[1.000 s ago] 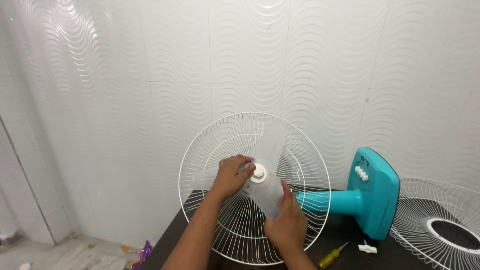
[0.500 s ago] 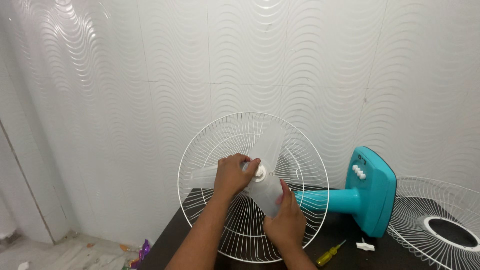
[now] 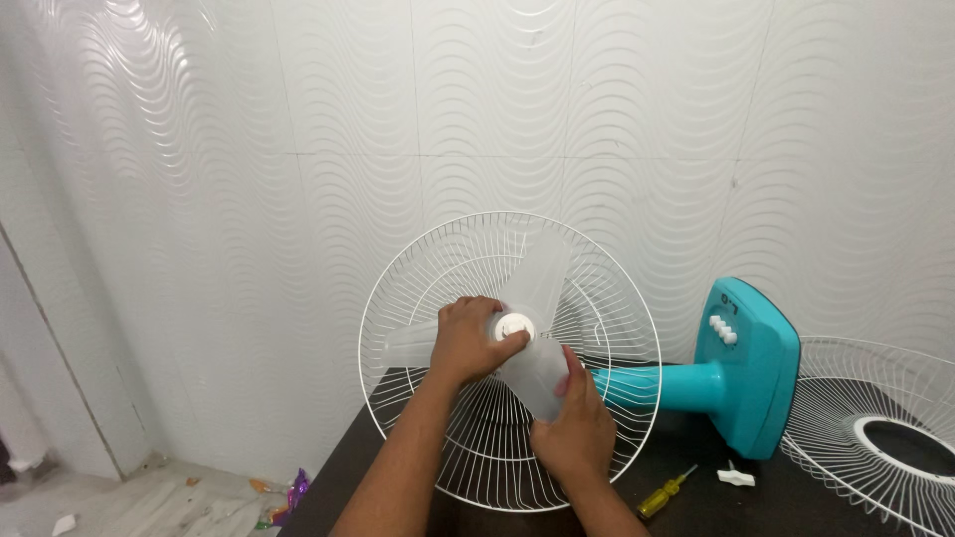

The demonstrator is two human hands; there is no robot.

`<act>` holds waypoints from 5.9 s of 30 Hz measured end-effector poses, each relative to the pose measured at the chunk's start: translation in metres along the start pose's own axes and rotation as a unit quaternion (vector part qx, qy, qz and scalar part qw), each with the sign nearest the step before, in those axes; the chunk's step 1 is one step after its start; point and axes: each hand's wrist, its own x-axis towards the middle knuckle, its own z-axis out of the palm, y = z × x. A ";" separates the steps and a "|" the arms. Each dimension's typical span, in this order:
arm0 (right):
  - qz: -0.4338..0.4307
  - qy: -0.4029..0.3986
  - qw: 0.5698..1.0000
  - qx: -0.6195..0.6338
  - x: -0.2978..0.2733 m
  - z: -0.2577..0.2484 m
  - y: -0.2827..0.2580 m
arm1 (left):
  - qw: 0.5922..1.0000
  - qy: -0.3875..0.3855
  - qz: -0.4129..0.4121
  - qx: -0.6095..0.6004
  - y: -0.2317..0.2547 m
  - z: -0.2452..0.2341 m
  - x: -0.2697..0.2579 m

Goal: The person disassembles a teal table fan by removing the front grille, fan blades, and rear grille, then uses a screwdriver to loosen screws on the motor housing. The fan remains partially disassembled on the table.

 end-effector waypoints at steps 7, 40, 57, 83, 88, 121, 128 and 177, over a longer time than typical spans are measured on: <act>0.000 -0.003 1.000 0.013 -0.002 0.001 0.004 | 0.996 -0.011 0.030 -0.085 -0.029 0.010 0.001; -0.028 0.085 0.992 0.093 -0.003 0.015 0.019 | 0.960 0.144 0.241 0.018 0.041 0.008 -0.038; -0.026 0.071 0.994 0.078 -0.010 0.007 0.012 | 0.966 0.151 0.198 -0.067 0.074 -0.004 -0.049; -0.340 0.254 0.880 0.212 -0.027 0.001 0.006 | 0.880 0.139 -0.155 -0.426 0.058 0.022 -0.105; -0.350 0.255 0.871 0.230 -0.032 -0.008 -0.001 | 0.865 0.125 -0.194 -0.445 0.046 0.025 -0.106; 0.225 0.083 0.931 -0.274 0.037 -0.192 0.214 | 0.811 0.210 -0.264 -0.477 -0.095 -0.039 -0.090; 0.047 0.114 0.987 0.104 0.011 -0.088 0.084 | 0.812 0.173 -0.287 -0.478 -0.095 -0.038 -0.094; 0.119 -0.258 0.862 0.420 -0.003 0.001 0.078 | 0.928 0.268 -0.104 -0.236 -0.083 -0.028 -0.110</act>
